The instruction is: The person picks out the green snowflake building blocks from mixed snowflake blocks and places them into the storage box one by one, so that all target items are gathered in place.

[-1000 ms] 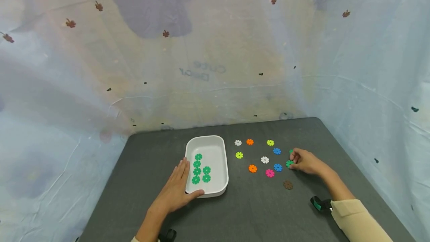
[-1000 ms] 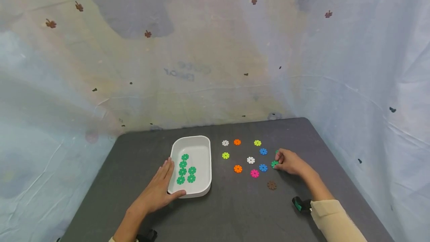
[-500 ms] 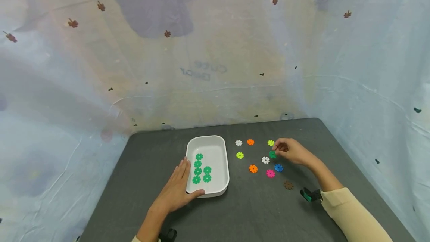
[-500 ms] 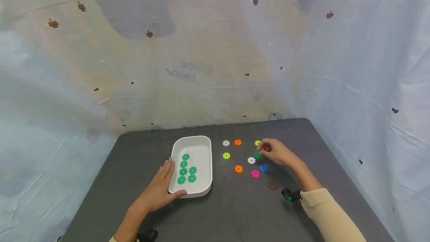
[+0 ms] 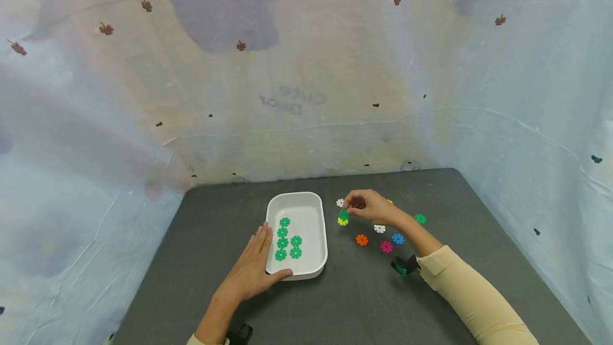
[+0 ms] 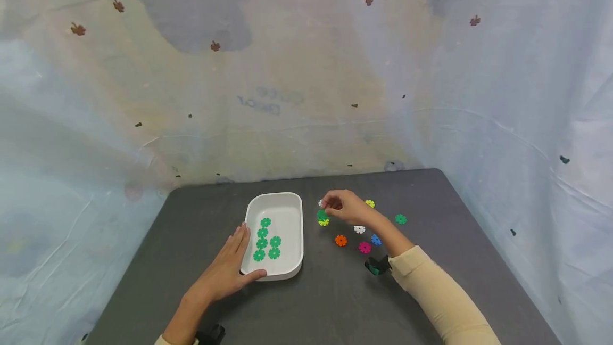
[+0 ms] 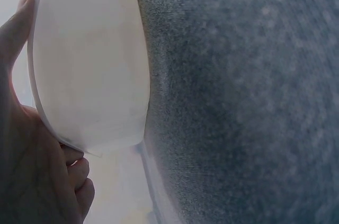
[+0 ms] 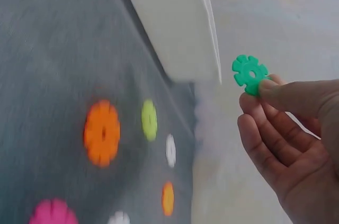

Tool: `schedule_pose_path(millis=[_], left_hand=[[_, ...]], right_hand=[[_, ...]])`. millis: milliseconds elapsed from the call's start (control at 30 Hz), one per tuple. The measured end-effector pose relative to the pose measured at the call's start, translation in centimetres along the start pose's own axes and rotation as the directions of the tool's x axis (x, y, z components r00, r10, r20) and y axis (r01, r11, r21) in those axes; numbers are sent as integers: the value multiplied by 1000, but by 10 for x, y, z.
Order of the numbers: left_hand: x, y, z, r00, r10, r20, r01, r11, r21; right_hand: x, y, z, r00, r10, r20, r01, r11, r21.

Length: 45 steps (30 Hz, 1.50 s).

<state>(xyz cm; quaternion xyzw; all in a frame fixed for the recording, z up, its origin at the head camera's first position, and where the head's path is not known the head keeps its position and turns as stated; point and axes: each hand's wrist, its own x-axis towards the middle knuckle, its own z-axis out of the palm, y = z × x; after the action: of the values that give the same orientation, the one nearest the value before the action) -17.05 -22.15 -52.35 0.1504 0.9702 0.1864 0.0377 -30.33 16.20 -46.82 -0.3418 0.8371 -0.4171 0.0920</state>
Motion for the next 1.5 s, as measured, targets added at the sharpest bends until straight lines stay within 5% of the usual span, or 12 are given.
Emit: schedule_pose_path(millis=[433,800,1133,1500], left_hand=[[1,2,2,1000,4,2,-4,1000,7],[0,1,-1,1000,4,11,-4,1000,10],[0,1,0,1000,13,0,-13,1000,17],[0,1,0,1000,2,16,-2,1000,18]], right_hand=[[67,-22,45,986,-57,155,52,998,36],[114,-29,76,954,-52,297,65,997,-37],[134,-30,92,927,17,375,54,982,-179],[143,-24,100,928,66,365,30,967,-253]])
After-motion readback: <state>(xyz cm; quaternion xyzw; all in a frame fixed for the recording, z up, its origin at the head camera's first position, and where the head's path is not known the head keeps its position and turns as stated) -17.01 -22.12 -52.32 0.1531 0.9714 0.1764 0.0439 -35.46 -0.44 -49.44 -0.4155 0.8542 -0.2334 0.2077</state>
